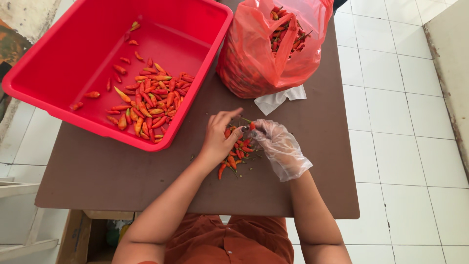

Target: The person removes stems from small red chili peppers one at a time, placing the de-stemmed peppers into a red tray and discarding the stems onto the table. The person wears disposable gloves and works at a brown table with a large bag of peppers nearby.

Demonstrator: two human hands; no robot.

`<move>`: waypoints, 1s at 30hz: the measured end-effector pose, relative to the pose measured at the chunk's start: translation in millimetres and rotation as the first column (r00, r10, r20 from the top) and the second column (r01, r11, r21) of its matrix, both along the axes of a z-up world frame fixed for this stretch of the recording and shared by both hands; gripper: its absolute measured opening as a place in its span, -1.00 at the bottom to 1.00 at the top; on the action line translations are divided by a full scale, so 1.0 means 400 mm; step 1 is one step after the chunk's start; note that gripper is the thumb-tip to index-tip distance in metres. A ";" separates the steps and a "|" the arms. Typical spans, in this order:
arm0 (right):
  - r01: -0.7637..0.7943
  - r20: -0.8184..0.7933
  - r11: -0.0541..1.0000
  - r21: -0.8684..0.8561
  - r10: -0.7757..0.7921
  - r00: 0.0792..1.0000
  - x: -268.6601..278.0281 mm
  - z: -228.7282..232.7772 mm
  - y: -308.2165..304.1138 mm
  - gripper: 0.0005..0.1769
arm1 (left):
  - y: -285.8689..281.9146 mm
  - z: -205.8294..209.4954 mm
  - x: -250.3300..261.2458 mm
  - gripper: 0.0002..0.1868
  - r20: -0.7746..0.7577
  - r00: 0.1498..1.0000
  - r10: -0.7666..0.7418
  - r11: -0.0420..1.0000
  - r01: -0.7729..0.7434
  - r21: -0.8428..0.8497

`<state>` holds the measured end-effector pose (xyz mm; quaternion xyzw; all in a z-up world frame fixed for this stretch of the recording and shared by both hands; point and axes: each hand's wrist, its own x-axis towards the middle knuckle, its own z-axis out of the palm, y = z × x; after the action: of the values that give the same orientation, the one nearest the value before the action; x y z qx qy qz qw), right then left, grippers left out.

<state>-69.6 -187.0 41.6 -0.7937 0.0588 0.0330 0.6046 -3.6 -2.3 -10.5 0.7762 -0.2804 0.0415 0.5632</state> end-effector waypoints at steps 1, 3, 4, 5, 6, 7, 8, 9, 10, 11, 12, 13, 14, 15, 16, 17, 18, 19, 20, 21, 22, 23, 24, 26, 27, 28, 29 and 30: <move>0.009 -0.003 1.000 0.004 -0.009 1.000 -0.002 0.002 0.001 -0.79 | -0.004 -0.002 0.005 -0.59 -0.004 1.000 0.001 1.000 -0.001 -0.017; -0.006 -0.013 1.000 -0.023 0.006 1.000 -0.006 0.010 0.009 -0.80 | -0.005 -0.003 0.004 -0.63 -0.014 0.999 -0.029 0.999 0.029 -0.038; -0.029 -0.020 0.998 -0.053 0.028 0.999 -0.009 0.016 0.017 -0.82 | -0.006 -0.001 -0.001 -0.64 -0.020 0.998 -0.060 0.997 0.059 -0.042; -0.050 -0.026 0.995 -0.082 0.048 0.999 -0.010 0.026 0.024 -0.82 | -0.007 0.002 -0.004 -0.65 -0.025 0.995 -0.094 0.995 0.093 -0.045; -0.028 -0.068 0.997 -0.071 0.023 0.997 -0.010 0.036 0.033 -0.81 | -0.008 0.007 -0.008 -0.69 -0.018 0.996 -0.085 0.993 0.083 -0.078; -0.002 -0.111 0.998 -0.060 -0.005 0.994 -0.014 0.048 0.043 -0.78 | -0.009 0.011 -0.013 -0.72 -0.013 0.997 -0.079 0.991 0.077 -0.110; 0.025 -0.154 0.998 -0.051 -0.032 0.988 -0.020 0.062 0.049 -0.75 | -0.010 0.014 -0.016 -0.75 -0.008 0.997 -0.073 0.987 0.071 -0.142; -0.013 -0.095 0.981 -0.195 -0.006 0.995 -0.024 0.078 0.049 -0.74 | -0.011 0.017 -0.017 -0.77 -0.027 0.999 -0.040 0.984 0.035 -0.174; -0.041 -0.041 0.941 -0.337 0.028 0.999 -0.027 0.093 0.046 -0.74 | -0.013 0.020 -0.017 -0.79 -0.046 0.999 -0.008 0.979 -0.002 -0.206; -0.058 0.008 0.879 -0.473 0.070 0.998 -0.028 0.102 0.046 -0.73 | -0.012 0.022 -0.016 -0.81 -0.065 0.998 0.024 0.971 -0.039 -0.236; -0.005 0.047 0.924 -0.382 0.025 0.999 -0.027 0.104 0.047 -0.69 | -0.008 0.024 -0.016 -0.81 0.029 0.998 0.058 0.987 -0.053 -0.154; 0.047 0.081 0.957 -0.287 -0.025 0.996 -0.027 0.102 0.047 -0.65 | -0.003 0.026 -0.015 -0.80 0.126 0.989 0.082 0.995 -0.073 -0.074; 0.098 0.110 0.977 -0.187 -0.078 0.991 -0.028 0.094 0.046 -0.60 | -0.001 0.028 -0.014 -0.79 0.223 0.970 0.098 0.995 -0.101 0.004; 0.050 0.201 0.989 -0.140 -0.021 0.979 -0.028 0.082 0.044 -0.60 | -0.003 0.030 -0.016 -0.78 0.258 0.962 0.091 0.994 -0.104 0.040; -0.004 0.292 0.995 -0.097 0.033 0.956 -0.028 0.066 0.042 -0.59 | -0.005 0.031 -0.021 -0.77 0.292 0.953 0.083 0.991 -0.109 0.075; -0.063 0.382 0.996 -0.060 0.081 0.921 -0.026 0.047 0.039 -0.58 | -0.008 0.033 -0.026 -0.77 0.325 0.943 0.073 0.987 -0.115 0.111; -0.010 0.396 0.990 -0.143 0.066 0.916 -0.019 0.027 0.034 -0.64 | -0.009 0.035 -0.030 -0.77 0.327 0.943 0.062 0.988 -0.105 0.115; 0.045 0.412 0.974 -0.224 0.053 0.910 -0.009 0.006 0.031 -0.69 | -0.009 0.037 -0.034 -0.76 0.329 0.943 0.052 0.988 -0.096 0.119; 0.100 0.429 0.948 -0.301 0.041 0.903 -0.002 -0.012 0.026 -0.74 | -0.010 0.041 -0.036 -0.75 0.331 0.943 0.041 0.989 -0.086 0.123; 0.112 0.426 0.975 -0.191 -0.020 0.904 -0.001 -0.029 0.022 -0.76 | -0.012 0.045 -0.039 -0.74 0.263 0.964 0.039 0.995 -0.062 0.080; 0.124 0.417 0.989 -0.079 -0.080 0.905 -0.001 -0.043 0.020 -0.78 | -0.015 0.049 -0.041 -0.73 0.194 0.980 0.034 0.998 -0.042 0.036; 0.136 0.400 0.990 0.035 -0.139 0.906 -0.002 -0.054 0.018 -0.79 | -0.015 0.053 -0.043 -0.72 0.123 0.992 0.025 1.000 -0.024 -0.008; 0.139 0.368 0.980 0.143 -0.183 0.912 -0.001 -0.061 0.015 -0.81 | -0.013 0.057 -0.044 -0.72 0.071 0.997 0.010 0.999 -0.007 -0.051; 0.155 0.287 0.922 0.354 -0.265 0.921 -0.003 -0.071 0.007 -0.82 | -0.010 0.063 -0.047 -0.73 -0.034 0.999 -0.031 0.991 0.027 -0.134; 0.154 0.285 0.921 0.359 -0.265 0.921 -0.004 -0.075 0.003 -0.86 | -0.010 0.065 -0.050 -0.73 -0.055 0.998 -0.040 0.989 0.031 -0.148; 0.153 0.283 0.919 0.364 -0.265 0.922 -0.003 -0.077 0.000 -0.89 | -0.010 0.065 -0.052 -0.74 -0.076 0.996 -0.048 0.986 0.035 -0.161; 0.148 0.282 0.917 0.369 -0.262 0.923 -0.001 -0.079 -0.001 -0.90 | -0.011 0.064 -0.053 -0.74 -0.096 0.994 -0.053 0.984 0.036 -0.175; 0.140 0.290 0.915 0.378 -0.261 0.921 -0.002 -0.081 0.000 -0.90 | -0.012 0.062 -0.054 -0.74 -0.104 0.993 -0.062 0.983 0.043 -0.178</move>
<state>-70.6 -186.9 9.2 -0.6570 0.0307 -0.1555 0.7370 -25.2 -7.2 14.3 0.7172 -0.2649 0.0088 0.6445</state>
